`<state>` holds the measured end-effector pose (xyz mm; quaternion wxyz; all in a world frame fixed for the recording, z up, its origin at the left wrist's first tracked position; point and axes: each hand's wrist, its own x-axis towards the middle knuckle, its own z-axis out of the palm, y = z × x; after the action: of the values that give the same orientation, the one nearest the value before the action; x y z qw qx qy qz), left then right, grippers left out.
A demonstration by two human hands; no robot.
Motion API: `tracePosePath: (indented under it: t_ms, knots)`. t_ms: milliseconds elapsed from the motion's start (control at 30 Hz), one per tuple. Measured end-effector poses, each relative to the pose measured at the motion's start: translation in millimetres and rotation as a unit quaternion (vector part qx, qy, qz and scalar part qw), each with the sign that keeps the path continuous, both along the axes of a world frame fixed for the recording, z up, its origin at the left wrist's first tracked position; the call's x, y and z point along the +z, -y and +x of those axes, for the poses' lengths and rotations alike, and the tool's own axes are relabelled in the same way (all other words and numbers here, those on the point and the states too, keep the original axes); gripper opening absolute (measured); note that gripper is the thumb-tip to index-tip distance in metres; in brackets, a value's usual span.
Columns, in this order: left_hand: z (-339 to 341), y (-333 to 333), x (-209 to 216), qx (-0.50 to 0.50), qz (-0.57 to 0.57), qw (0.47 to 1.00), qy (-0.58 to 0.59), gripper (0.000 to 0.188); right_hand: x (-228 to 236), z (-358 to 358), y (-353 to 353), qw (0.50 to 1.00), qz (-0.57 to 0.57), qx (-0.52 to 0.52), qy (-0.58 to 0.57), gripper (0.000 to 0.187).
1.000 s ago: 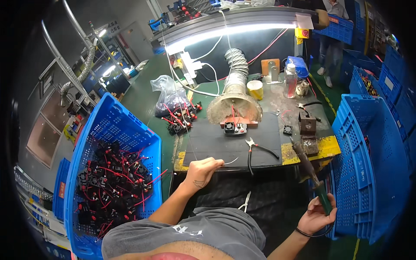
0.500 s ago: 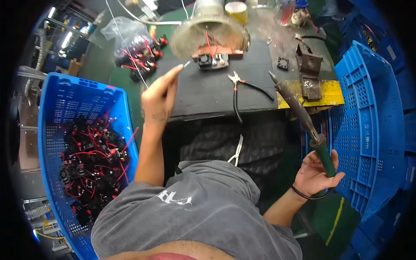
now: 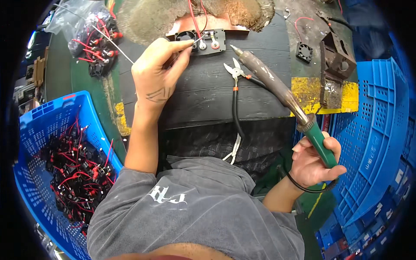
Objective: Soldering wires onto small electronic cooling fans and trimming them with wire cutters on an assembly line.
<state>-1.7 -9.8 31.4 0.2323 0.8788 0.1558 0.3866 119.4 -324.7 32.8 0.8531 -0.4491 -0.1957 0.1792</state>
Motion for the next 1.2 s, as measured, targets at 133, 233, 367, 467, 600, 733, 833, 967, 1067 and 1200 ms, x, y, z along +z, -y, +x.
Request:
tracePosePath:
  t_ms: [133, 233, 367, 467, 600, 733, 833, 967, 1067, 1200]
  knots:
    - [-4, -6, -13, 0.007, -0.008, 1.000, -0.014, 0.015, -4, 13, -15, 0.996, -0.054, 0.022, 0.069, 0.057]
    - [-3, -9, -15, -0.001, 0.004, 1.000, 0.003, 0.018, 2, 15, -28, 0.995, -0.085, 0.013, 0.052, 0.052]
    - [-1, -12, -16, 0.010, 0.008, 1.000, -0.007, 0.020, 5, 21, -32, 0.990, -0.133, -0.024, 0.049, 0.051]
    - [-3, -13, -17, -0.012, -0.020, 1.000, 0.006, 0.023, 5, 20, -39, 0.987, -0.154, -0.024, 0.047, 0.053]
    - [-5, -13, -21, -0.019, -0.027, 0.999, 0.012, 0.024, 5, 19, -46, 0.984, -0.172, -0.005, 0.046, 0.057]
    - [-7, -14, -20, -0.023, -0.020, 1.000, 0.006, 0.026, 5, 23, -56, 0.986, -0.159, -0.006, 0.048, 0.056]
    - [-4, -13, -24, -0.020, -0.020, 0.999, 0.017, 0.027, 7, 25, -59, 0.985, -0.164, -0.015, 0.050, 0.056]
    - [-5, -14, -25, -0.020, -0.016, 1.000, 0.018, 0.027, 9, 27, -61, 0.982, -0.180, -0.027, 0.047, 0.057]
    - [-6, -15, -25, -0.023, 0.002, 0.999, 0.028, 0.027, 9, 29, -60, 0.982, -0.182, -0.028, 0.031, 0.057]
    - [-6, -14, -25, -0.020, -0.005, 1.000, 0.017, 0.027, 11, 32, -61, 0.980, -0.190, -0.030, 0.049, 0.057]
